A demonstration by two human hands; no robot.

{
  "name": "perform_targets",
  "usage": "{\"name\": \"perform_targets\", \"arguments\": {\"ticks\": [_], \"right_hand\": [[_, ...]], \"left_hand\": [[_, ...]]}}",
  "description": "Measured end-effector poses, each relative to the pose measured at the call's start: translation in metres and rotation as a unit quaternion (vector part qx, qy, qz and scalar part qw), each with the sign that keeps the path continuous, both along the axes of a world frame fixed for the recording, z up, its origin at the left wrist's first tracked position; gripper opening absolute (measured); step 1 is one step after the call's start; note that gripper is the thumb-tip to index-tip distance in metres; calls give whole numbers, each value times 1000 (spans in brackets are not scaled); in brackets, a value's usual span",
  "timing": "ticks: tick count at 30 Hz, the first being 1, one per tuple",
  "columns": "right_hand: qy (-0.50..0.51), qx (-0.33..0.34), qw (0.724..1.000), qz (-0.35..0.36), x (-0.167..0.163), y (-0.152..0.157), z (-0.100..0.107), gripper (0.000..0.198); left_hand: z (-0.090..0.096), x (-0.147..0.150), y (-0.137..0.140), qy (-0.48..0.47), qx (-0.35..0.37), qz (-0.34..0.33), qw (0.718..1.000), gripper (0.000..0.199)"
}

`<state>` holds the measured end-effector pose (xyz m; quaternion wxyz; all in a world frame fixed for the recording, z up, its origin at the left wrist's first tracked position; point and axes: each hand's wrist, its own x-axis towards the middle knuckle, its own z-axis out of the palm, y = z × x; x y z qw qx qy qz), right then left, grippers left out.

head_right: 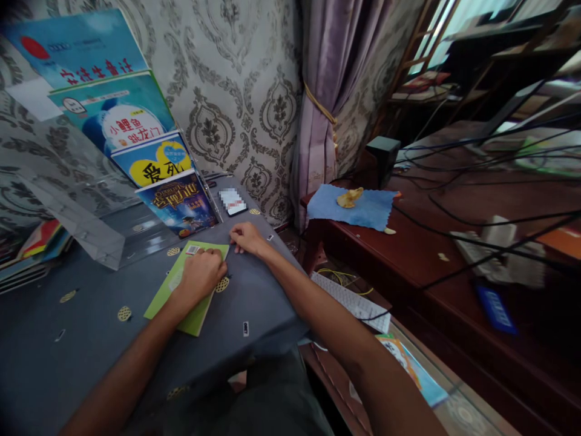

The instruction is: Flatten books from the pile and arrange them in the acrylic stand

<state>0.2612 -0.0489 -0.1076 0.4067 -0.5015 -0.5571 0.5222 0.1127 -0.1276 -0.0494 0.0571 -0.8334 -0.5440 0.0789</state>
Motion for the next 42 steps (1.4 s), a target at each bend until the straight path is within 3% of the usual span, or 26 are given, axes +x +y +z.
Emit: {"name": "perform_targets", "arguments": {"ticks": [14,23,36,42], "right_hand": [[11,-7,1000,13,1,-4,4,7],[15,-16,1000,6,0,-8,12,14],[25,77,997,-7,2,-12,17,11],[-1,83,996,11,1,-12,16,13]], "left_hand": [[5,-5,3,-2,-9,4,1000,38],[6,-7,3,16,-13,-12,1000,36],[6,-6,3,5,-16,-20,1000,35],[3,-7,4,20,-9,-32,999,36]]}}
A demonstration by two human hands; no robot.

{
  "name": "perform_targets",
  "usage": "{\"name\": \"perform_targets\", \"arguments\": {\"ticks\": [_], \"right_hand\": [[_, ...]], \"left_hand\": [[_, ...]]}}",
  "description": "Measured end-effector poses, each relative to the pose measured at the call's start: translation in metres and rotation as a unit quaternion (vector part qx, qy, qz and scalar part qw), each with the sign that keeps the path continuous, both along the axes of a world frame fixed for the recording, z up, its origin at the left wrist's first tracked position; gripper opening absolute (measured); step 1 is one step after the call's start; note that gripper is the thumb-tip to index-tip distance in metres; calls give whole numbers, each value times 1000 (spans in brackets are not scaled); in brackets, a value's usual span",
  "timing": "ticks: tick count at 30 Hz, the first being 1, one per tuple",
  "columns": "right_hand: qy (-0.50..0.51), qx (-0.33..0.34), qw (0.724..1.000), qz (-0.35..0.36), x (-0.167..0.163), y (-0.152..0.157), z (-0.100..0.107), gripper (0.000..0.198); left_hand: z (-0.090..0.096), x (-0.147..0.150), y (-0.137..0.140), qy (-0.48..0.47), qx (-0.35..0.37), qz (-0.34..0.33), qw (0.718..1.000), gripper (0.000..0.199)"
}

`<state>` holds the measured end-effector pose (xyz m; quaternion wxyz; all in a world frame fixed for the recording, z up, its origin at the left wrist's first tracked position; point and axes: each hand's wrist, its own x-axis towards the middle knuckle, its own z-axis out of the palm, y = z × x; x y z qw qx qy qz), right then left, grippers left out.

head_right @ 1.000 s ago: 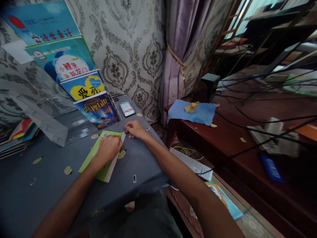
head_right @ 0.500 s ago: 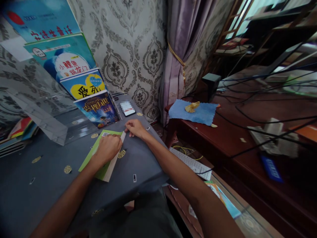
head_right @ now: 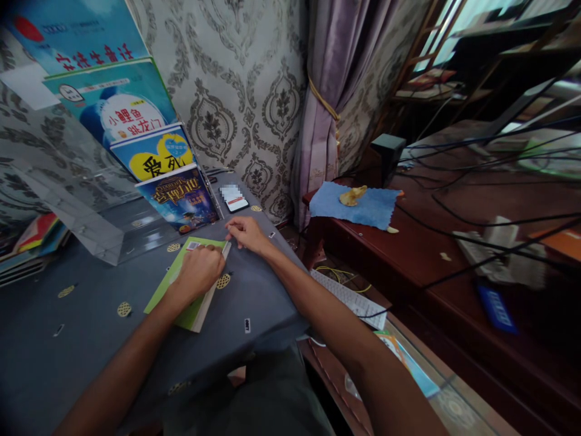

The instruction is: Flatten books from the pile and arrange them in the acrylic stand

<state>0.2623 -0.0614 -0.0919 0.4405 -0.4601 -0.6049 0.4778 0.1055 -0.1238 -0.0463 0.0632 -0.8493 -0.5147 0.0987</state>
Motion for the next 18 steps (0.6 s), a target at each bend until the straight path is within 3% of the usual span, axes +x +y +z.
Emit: {"name": "perform_targets", "arguments": {"ticks": [14,18], "right_hand": [[-92,22,995,17,0,1,-12,18],[-189,81,979,6,1,-2,-10,22]], "left_hand": [[-3,5,-6,-4,2,10,1000,36],[-6,8,-6,-5,4,16,1000,35]]}}
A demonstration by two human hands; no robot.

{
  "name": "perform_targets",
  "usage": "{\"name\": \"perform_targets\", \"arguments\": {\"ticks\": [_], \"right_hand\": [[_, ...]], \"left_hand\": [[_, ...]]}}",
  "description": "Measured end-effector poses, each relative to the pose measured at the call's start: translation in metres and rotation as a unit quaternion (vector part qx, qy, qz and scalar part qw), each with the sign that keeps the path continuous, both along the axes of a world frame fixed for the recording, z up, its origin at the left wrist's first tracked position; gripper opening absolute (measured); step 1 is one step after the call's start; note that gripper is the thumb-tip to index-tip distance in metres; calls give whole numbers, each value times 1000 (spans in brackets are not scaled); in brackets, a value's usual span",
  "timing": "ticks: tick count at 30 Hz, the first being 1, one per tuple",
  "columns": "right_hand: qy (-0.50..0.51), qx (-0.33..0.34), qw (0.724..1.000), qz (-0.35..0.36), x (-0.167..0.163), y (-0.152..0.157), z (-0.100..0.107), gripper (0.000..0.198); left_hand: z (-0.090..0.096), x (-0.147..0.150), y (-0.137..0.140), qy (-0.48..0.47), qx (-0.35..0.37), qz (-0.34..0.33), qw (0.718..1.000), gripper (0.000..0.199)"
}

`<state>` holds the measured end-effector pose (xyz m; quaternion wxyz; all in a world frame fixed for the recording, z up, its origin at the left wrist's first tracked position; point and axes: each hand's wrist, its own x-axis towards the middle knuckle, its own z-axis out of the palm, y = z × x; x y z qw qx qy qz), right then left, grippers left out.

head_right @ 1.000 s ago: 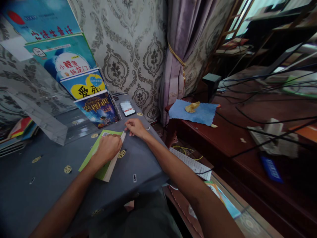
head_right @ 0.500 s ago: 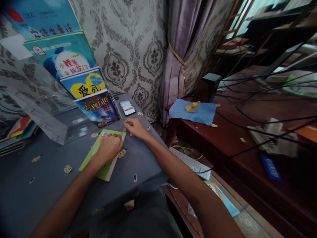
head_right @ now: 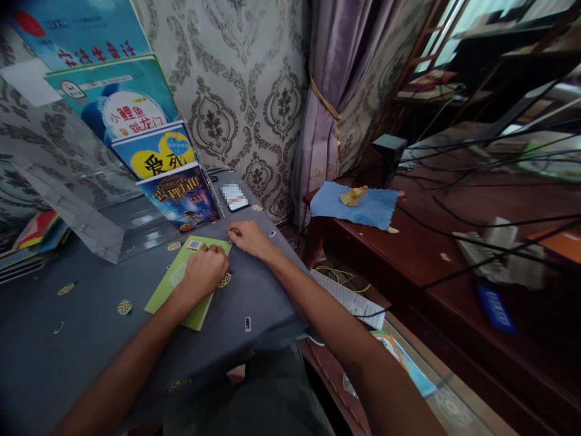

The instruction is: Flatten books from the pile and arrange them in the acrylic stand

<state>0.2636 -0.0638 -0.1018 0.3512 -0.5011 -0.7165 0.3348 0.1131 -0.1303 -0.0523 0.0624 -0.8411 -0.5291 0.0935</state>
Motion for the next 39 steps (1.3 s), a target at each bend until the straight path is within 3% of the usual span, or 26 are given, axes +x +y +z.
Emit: {"name": "perform_targets", "arguments": {"ticks": [6,9,11,15,20,27,33,39], "right_hand": [[-158,70,985,-16,-1,-12,11,27],[-193,94,977,-2,-3,-16,14,28],[-198,108,974,6,-3,-17,13,28],[-181,121,976,9,-3,-15,10,28],[-160,137,977,34,-2,-12,6,26],[-144,182,968,91,-8,-2,-10,30],[-158,195,961,117,-13,9,-22,37],[-134,177,968,118,-11,0,-14,36]], "left_hand": [[6,-14,-2,-26,-16,-9,1000,36],[12,-46,-9,-73,-84,-79,991,44],[15,-74,-17,-98,-161,-126,974,61],[14,-120,-35,-100,-233,-139,957,83],[-7,-138,-44,-118,-166,-169,964,75],[-35,-120,-47,-122,-11,-186,975,57],[-38,-91,-41,-168,80,-185,965,43],[-39,-74,-32,-258,114,-198,939,27]]}}
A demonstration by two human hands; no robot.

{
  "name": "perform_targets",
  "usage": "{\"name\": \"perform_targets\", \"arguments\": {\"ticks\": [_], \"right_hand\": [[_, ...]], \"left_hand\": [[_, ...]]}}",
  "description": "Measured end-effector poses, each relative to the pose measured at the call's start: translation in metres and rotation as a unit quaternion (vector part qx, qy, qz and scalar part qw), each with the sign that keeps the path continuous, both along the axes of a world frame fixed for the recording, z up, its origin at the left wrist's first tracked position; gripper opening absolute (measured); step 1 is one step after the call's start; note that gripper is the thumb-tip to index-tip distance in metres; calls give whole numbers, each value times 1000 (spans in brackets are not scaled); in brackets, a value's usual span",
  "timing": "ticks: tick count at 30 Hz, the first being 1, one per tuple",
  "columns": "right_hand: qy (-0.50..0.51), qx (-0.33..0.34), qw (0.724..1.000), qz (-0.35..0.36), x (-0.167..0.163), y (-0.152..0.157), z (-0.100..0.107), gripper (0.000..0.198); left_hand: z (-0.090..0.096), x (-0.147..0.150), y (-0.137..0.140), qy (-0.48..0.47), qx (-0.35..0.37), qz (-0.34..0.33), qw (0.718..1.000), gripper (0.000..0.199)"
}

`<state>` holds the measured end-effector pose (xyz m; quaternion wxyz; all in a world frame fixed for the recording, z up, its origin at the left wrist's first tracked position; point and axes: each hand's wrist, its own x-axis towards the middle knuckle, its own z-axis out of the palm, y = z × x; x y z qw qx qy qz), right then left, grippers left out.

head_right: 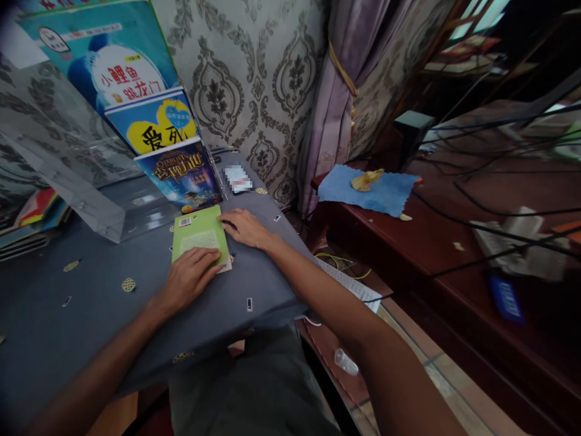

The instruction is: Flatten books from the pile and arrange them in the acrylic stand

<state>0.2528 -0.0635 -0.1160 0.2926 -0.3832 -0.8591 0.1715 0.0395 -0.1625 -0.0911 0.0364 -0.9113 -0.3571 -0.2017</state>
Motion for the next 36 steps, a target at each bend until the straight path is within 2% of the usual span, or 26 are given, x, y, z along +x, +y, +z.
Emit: {"name": "perform_targets", "arguments": {"ticks": [3,7,12,16,19,30,36], "right_hand": [[44,-29,999,-1,1,-8,8,32],[122,-125,984,19,-2,-16,17,26],[198,-276,934,108,-6,-19,19,30],[220,-340,905,130,-6,-18,18,36],[221,-355,898,139,-5,-17,19,37],[219,-354,897,152,-4,-20,21,37],[214,-359,894,162,-4,-29,26,39]], "left_hand": [[-3,2,0,-37,5,-7,999,24],[-4,4,-1,-61,3,-9,998,24],[-1,4,-1,-60,-31,-3,998,25],[2,4,-1,-36,-46,1,998,28],[3,4,-2,-28,-50,-1,998,29],[4,5,-4,-4,-46,2,999,29],[2,6,-7,28,3,-5,1000,28]]}}
